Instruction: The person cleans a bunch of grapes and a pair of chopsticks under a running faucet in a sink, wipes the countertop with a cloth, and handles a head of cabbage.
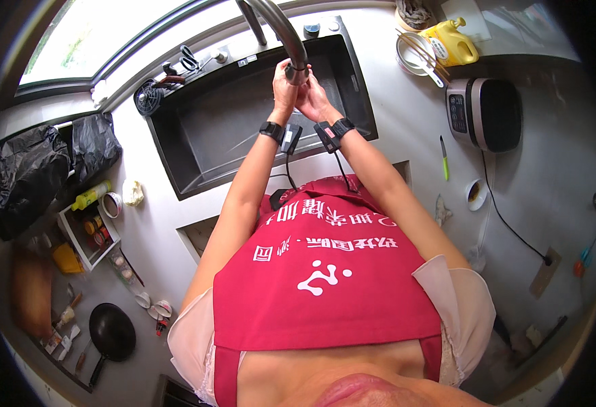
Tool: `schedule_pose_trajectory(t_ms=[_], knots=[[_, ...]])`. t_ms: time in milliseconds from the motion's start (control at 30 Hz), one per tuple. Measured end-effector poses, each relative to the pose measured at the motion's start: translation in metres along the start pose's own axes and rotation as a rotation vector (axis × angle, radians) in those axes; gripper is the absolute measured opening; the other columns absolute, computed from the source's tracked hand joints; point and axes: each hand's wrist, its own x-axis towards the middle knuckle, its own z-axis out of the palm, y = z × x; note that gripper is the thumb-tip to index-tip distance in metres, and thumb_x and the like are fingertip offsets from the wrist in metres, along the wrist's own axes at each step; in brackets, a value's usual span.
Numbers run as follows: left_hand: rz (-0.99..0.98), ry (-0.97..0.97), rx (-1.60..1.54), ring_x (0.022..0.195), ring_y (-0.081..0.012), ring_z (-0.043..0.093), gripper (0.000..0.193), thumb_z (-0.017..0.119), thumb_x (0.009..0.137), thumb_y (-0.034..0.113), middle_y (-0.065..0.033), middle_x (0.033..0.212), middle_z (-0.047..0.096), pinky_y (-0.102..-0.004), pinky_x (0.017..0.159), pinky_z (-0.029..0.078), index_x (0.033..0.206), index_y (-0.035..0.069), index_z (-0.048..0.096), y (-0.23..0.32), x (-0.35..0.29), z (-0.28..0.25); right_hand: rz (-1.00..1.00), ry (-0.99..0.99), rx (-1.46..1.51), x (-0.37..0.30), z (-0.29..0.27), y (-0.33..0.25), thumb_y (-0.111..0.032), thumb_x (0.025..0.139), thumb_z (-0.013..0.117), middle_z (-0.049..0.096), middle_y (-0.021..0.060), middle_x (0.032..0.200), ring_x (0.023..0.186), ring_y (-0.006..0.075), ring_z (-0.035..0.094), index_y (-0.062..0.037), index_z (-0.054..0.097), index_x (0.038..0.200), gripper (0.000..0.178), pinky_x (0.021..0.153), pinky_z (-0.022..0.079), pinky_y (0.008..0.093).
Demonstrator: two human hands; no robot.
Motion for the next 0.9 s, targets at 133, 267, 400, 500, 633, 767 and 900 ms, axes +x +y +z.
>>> schedule_pose_trajectory(t_ms=[133, 267, 400, 500, 633, 767, 900], knots=[[-0.137, -0.307, 0.005, 0.118, -0.0165, 0.056, 0.039, 0.059, 0.096, 0.022, -0.0033, 0.129, 0.063, -0.0316, 0.104, 0.040, 0.132, 0.009, 0.060, -0.013, -0.018, -0.013, -0.050, -0.080, 0.041, 0.000, 0.001, -0.016, -0.042, 0.104, 0.042, 0.068, 0.0000, 0.109, 0.102, 0.0155, 0.064, -0.0154, 0.062, 0.115, 0.035, 0.093, 0.051, 0.0337], [0.252, -0.305, 0.195, 0.129, -0.0251, 0.051, 0.036, 0.059, 0.094, 0.015, -0.0079, 0.135, 0.061, -0.0346, 0.110, 0.035, 0.129, 0.009, 0.062, 0.005, -0.036, 0.003, -0.089, -0.036, 0.002, -0.006, 0.010, -0.016, -0.046, 0.104, 0.041, 0.067, 0.0014, 0.113, 0.106, 0.0193, 0.063, -0.0124, 0.058, 0.125, 0.043, 0.102, 0.048, 0.0403], [-0.062, -0.153, 0.157, 0.098, -0.0135, 0.065, 0.029, 0.067, 0.090, 0.020, -0.0064, 0.113, 0.071, -0.0320, 0.089, 0.051, 0.115, 0.005, 0.070, -0.003, -0.005, -0.005, -0.046, 0.005, 0.173, 0.003, -0.001, 0.010, -0.046, 0.105, 0.039, 0.061, 0.0031, 0.132, 0.120, 0.0238, 0.057, -0.0169, 0.060, 0.127, 0.041, 0.107, 0.042, 0.0466], [-0.184, -0.206, -0.154, 0.082, -0.0096, 0.061, 0.026, 0.067, 0.089, 0.019, 0.0005, 0.090, 0.069, -0.0260, 0.079, 0.051, 0.111, 0.006, 0.069, -0.026, 0.004, -0.047, 0.093, -0.045, -0.034, 0.002, 0.025, 0.002, -0.046, 0.104, 0.042, 0.065, 0.0004, 0.114, 0.107, 0.0189, 0.060, -0.0193, 0.063, 0.111, 0.035, 0.095, 0.047, 0.0396], [0.310, -0.344, 0.393, 0.120, -0.0238, 0.054, 0.052, 0.070, 0.085, 0.012, -0.0079, 0.144, 0.050, -0.0401, 0.107, 0.038, 0.135, 0.016, 0.059, -0.011, -0.034, -0.001, -0.054, -0.120, -0.018, 0.013, -0.019, -0.035, -0.046, 0.104, 0.044, 0.066, -0.0031, 0.093, 0.087, 0.0151, 0.064, -0.0150, 0.060, 0.115, 0.037, 0.083, 0.052, 0.0389], [0.387, -0.190, 0.354, 0.109, -0.0208, 0.059, 0.022, 0.073, 0.085, 0.011, -0.0100, 0.125, 0.064, -0.0355, 0.098, 0.040, 0.106, 0.009, 0.073, -0.016, -0.031, -0.007, -0.007, -0.156, -0.183, -0.003, 0.014, 0.005, -0.044, 0.105, 0.041, 0.068, 0.0022, 0.113, 0.105, 0.0194, 0.064, -0.0156, 0.057, 0.124, 0.039, 0.097, 0.049, 0.0391], [-0.093, 0.020, 0.047, 0.085, -0.0074, 0.061, 0.012, 0.066, 0.093, 0.016, 0.0033, 0.091, 0.066, -0.0238, 0.076, 0.050, 0.102, 0.008, 0.066, -0.027, -0.013, -0.032, -0.036, -0.140, 0.094, 0.001, 0.013, 0.000, -0.031, 0.105, 0.044, 0.067, 0.0035, 0.117, 0.108, 0.0188, 0.063, -0.0146, 0.062, 0.123, 0.031, 0.098, 0.049, 0.0372]])
